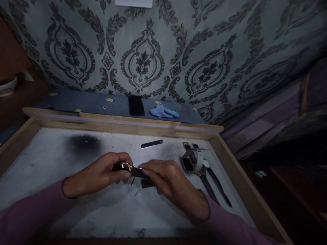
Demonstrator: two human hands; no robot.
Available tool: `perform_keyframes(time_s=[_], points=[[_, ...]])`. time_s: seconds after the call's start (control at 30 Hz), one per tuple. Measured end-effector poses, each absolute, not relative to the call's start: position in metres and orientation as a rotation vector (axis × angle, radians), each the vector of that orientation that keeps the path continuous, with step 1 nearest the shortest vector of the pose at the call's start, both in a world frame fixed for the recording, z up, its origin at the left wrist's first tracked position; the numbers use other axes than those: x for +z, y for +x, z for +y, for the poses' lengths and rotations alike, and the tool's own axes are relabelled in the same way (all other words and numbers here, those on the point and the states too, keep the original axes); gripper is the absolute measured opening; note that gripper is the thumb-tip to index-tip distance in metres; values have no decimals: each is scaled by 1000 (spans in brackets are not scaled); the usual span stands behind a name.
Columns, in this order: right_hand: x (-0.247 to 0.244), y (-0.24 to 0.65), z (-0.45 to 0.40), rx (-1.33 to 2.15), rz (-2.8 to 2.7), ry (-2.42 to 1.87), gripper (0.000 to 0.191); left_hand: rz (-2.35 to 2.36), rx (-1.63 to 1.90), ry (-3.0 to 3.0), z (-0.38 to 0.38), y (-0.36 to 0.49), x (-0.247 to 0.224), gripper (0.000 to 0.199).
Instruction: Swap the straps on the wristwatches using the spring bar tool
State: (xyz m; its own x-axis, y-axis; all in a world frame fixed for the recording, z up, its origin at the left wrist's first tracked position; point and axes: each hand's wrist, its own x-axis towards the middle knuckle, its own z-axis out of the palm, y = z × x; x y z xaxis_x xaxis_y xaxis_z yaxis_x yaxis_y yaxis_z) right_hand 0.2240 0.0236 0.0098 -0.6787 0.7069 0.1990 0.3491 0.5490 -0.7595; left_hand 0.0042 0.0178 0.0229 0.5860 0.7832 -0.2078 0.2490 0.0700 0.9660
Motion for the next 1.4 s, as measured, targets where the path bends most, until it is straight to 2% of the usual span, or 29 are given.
perform_keyframes(time_s=[0.37,0.83,1.13,1.4], points=[[13,223,24,954,-2355,-822,30,912,465,1464,19,3,20,8],[6,225,25,1191,-2332,-986,22,921,396,1513,20,1,19,9],[-1,223,26,1457,-2265,-945,33,918,392,1742,19,1,17,9],[-3,222,22,1183,-2346,-966,36,934,465,1560,17,5,8,8]])
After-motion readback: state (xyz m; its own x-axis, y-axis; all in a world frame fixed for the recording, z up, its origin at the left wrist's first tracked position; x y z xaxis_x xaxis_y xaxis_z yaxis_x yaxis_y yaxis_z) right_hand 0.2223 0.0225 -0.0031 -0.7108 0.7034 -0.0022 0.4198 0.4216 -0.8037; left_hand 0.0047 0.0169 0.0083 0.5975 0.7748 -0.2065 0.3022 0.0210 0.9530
